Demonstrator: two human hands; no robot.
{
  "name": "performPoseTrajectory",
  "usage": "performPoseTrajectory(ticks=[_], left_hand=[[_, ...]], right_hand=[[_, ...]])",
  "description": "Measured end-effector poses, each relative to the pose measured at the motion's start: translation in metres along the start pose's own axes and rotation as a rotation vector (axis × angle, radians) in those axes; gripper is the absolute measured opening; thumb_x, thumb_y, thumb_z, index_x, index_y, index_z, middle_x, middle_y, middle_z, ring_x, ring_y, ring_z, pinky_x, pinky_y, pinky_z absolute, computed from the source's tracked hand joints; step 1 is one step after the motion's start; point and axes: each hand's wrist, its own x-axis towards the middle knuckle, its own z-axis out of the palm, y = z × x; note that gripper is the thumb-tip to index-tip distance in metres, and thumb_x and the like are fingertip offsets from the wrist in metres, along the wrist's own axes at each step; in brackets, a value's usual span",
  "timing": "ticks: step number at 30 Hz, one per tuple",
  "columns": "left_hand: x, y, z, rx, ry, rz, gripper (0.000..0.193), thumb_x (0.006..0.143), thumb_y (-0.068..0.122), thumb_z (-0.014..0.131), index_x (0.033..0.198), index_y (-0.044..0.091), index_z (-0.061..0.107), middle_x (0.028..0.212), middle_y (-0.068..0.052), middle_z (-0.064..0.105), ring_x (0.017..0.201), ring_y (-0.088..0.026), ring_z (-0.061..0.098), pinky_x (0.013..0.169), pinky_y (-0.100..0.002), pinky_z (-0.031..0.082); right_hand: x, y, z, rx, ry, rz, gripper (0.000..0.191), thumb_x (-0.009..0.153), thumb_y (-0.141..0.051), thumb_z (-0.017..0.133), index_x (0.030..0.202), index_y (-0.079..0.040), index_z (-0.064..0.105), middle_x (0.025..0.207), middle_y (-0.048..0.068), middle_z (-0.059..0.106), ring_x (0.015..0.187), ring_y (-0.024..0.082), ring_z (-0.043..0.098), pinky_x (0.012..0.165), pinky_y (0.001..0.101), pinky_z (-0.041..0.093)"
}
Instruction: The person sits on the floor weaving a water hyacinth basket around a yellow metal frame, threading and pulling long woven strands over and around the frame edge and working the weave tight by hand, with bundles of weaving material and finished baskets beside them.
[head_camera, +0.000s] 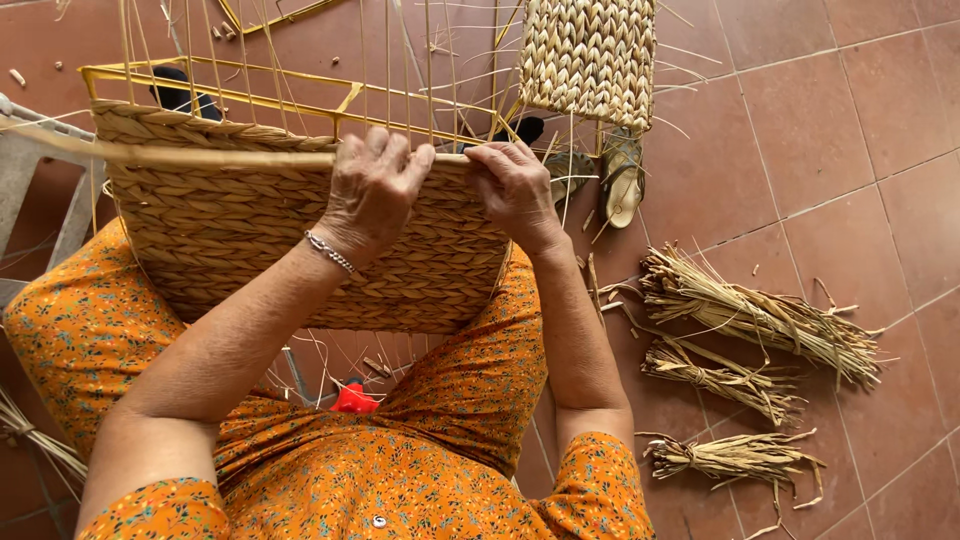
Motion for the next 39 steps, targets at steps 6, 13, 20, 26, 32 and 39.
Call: performPoseTrajectory(ticks=[6,13,20,26,32,39], left_hand=[[0.007,0.013,-0.011,-0.042,0.244,0.109,0.023,0.095,0.011,0.069,0.117,0.009,0.069,0.104,-0.008,0.071,0.105,-0.022,0.060,0.089,-0.039,0.050],[0.048,0.009,0.064,-0.307,-0.280,-0.368,0.045,0.097,0.014,0.066,0.138,-0.002,0.058,0.062,-0.012,0.067,0.055,-0.024,0.065,0.043,-0.039,0.054],[0.041,0.003,0.072,-0.993,0.046,-0.622,0.017,0.104,0.020,0.065,0.096,0.006,0.061,0.080,-0.013,0.073,0.068,-0.022,0.072,0.055,-0.035,0.064],[-0.009,0.023,0.040,-1.964,0.069,-1.036,0.015,0.103,0.015,0.056,0.096,0.004,0.064,0.103,-0.017,0.079,0.093,-0.020,0.081,0.089,-0.034,0.068],[-0.018,0.039,0.012,-1.362,-0.073,-0.504,0.015,0.101,0.009,0.068,0.114,0.004,0.072,0.117,-0.013,0.077,0.102,-0.024,0.074,0.091,-0.035,0.062],[0.002,-0.013,0.003,-0.289,0.108,-0.054,0.048,0.082,0.016,0.077,0.128,0.006,0.070,0.120,-0.011,0.059,0.113,-0.029,0.053,0.096,-0.046,0.041]], right_hand=[[0.003,0.006,0.014,-0.021,0.057,0.078,0.012,0.100,-0.007,0.068,0.112,-0.005,0.068,0.105,0.011,0.073,0.097,0.030,0.068,0.086,0.0409,0.056],[0.000,0.007,0.011,0.074,0.013,0.202,0.014,0.101,-0.008,0.066,0.114,-0.005,0.068,0.102,0.013,0.067,0.094,0.031,0.068,0.081,0.0404,0.055],[0.005,0.005,0.013,-0.023,0.042,0.130,0.009,0.104,-0.009,0.066,0.113,-0.007,0.067,0.100,0.009,0.068,0.094,0.032,0.067,0.080,0.0422,0.054],[0.009,-0.003,0.019,-0.023,0.099,0.191,0.006,0.100,-0.011,0.070,0.106,-0.010,0.069,0.095,0.011,0.060,0.081,0.026,0.067,0.068,0.0404,0.056],[0.018,-0.008,0.031,-0.084,0.157,0.086,0.007,0.094,-0.008,0.075,0.098,-0.011,0.070,0.093,0.004,0.064,0.086,0.023,0.067,0.077,0.0400,0.055],[0.017,-0.011,0.017,-0.059,0.008,0.014,0.006,0.090,-0.004,0.074,0.095,-0.006,0.071,0.093,0.009,0.062,0.093,0.027,0.062,0.083,0.0404,0.052]])
